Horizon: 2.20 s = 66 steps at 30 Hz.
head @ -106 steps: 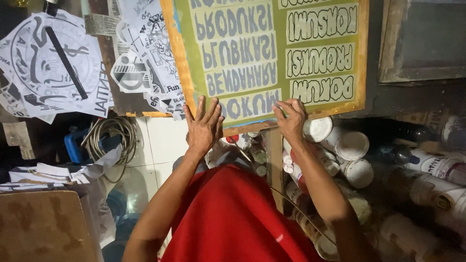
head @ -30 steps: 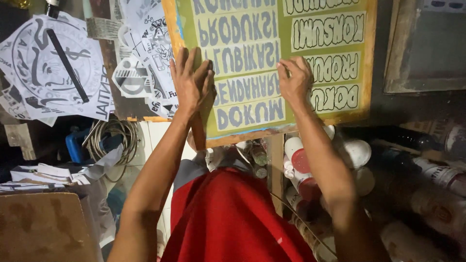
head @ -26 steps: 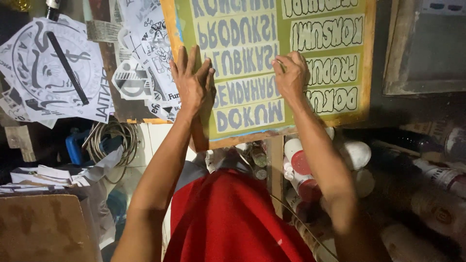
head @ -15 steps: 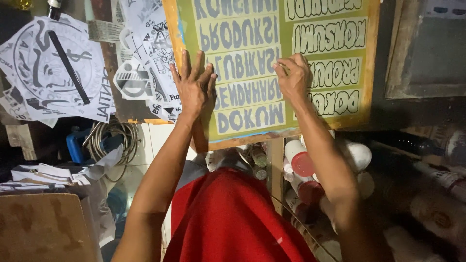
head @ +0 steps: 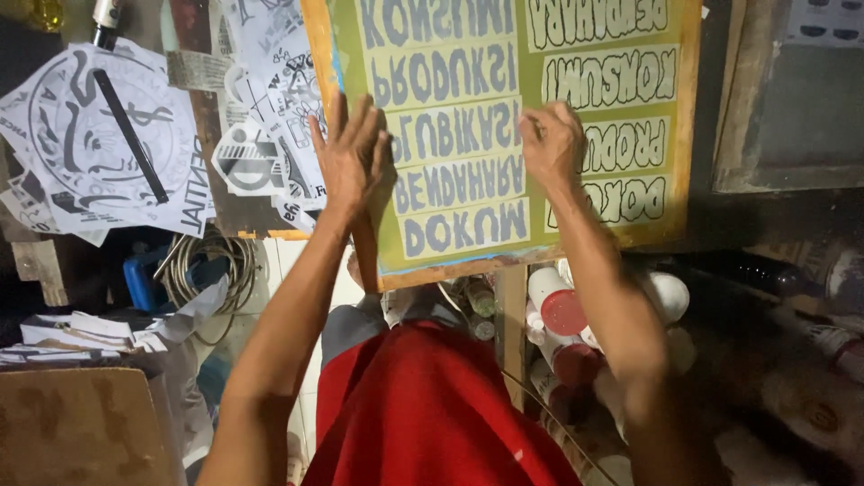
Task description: Preparing a screen printing frame by applying a stencil and smoothing it out manually and with a small tool.
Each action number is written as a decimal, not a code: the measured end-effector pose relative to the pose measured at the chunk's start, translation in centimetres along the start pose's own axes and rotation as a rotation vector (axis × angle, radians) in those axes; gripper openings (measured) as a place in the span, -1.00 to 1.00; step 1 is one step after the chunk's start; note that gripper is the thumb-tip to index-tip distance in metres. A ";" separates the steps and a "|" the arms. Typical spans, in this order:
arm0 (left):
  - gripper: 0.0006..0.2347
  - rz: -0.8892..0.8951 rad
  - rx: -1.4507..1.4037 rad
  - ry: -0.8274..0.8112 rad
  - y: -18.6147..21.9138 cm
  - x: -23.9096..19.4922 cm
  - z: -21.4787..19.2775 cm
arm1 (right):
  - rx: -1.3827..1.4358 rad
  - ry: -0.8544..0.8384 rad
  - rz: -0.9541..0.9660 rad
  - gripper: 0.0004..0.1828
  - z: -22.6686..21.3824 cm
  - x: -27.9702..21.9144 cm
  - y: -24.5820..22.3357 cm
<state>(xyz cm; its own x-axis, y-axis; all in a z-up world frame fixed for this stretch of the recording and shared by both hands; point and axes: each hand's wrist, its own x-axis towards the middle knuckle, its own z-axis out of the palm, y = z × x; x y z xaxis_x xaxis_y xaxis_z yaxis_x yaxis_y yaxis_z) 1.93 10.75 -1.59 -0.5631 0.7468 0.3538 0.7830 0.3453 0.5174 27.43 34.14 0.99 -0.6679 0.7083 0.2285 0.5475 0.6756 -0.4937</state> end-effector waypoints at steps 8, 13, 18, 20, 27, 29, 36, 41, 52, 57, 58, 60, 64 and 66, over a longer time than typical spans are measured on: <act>-0.67 0.080 0.027 -0.021 -2.6 5.0 2.7 | -0.030 0.027 0.074 -0.85 2.2 5.4 -1.5; -0.66 0.051 0.031 -0.050 -1.9 4.6 2.2 | -0.018 -0.002 0.133 -0.82 2.2 5.4 -1.8; -0.62 -0.010 -0.002 -0.099 -1.7 4.4 2.6 | 0.039 -0.046 0.173 -0.79 1.9 5.7 -1.8; -0.61 0.003 0.009 -0.101 -1.7 4.8 2.0 | 0.035 -0.046 0.150 -0.80 1.7 5.7 -1.4; -0.57 0.140 0.075 -0.075 -5.4 8.4 5.4 | -0.105 0.066 -0.040 -0.89 2.3 10.1 -1.0; -0.61 0.180 0.078 -0.055 -5.0 9.4 5.0 | -0.111 0.089 -0.083 -0.89 3.2 11.3 -0.9; -0.56 0.143 0.226 -0.171 -5.4 9.3 5.9 | -0.106 0.117 -0.101 -0.91 4.9 11.9 -1.3; -0.60 0.164 0.077 -0.113 -4.0 9.8 4.4 | -0.112 0.095 -0.085 -0.92 4.7 11.9 -1.1; -0.54 0.103 0.233 -0.300 -3.8 11.5 4.0 | -0.213 -0.017 -0.117 -0.68 5.1 15.3 -1.0; -0.51 0.108 0.097 -0.237 -3.0 11.6 3.4 | -0.231 0.016 -0.123 -0.71 4.8 14.6 -1.3; -0.51 0.111 0.096 -0.232 -2.7 11.9 3.2 | -0.234 0.022 -0.125 -0.71 4.7 14.7 -1.3; -0.50 0.031 0.126 -0.380 -2.3 11.9 2.6 | -0.191 0.007 -0.116 -0.71 4.7 14.4 -1.5; -0.48 -0.014 0.132 -0.439 -2.3 12.0 2.7 | -0.187 -0.011 -0.083 -0.72 4.7 14.4 -1.2; -0.51 0.065 0.135 -0.368 -4.3 11.5 4.1 | -0.143 -0.048 -0.066 -0.68 4.4 14.5 -1.5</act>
<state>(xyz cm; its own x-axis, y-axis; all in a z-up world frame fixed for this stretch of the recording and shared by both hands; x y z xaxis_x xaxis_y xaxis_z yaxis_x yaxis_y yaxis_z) -6.82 20.21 -2.88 -0.3984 0.9147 0.0672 0.8553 0.3441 0.3874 14.72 42.47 1.34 -0.7260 0.6534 0.2144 0.5659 0.7448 -0.3538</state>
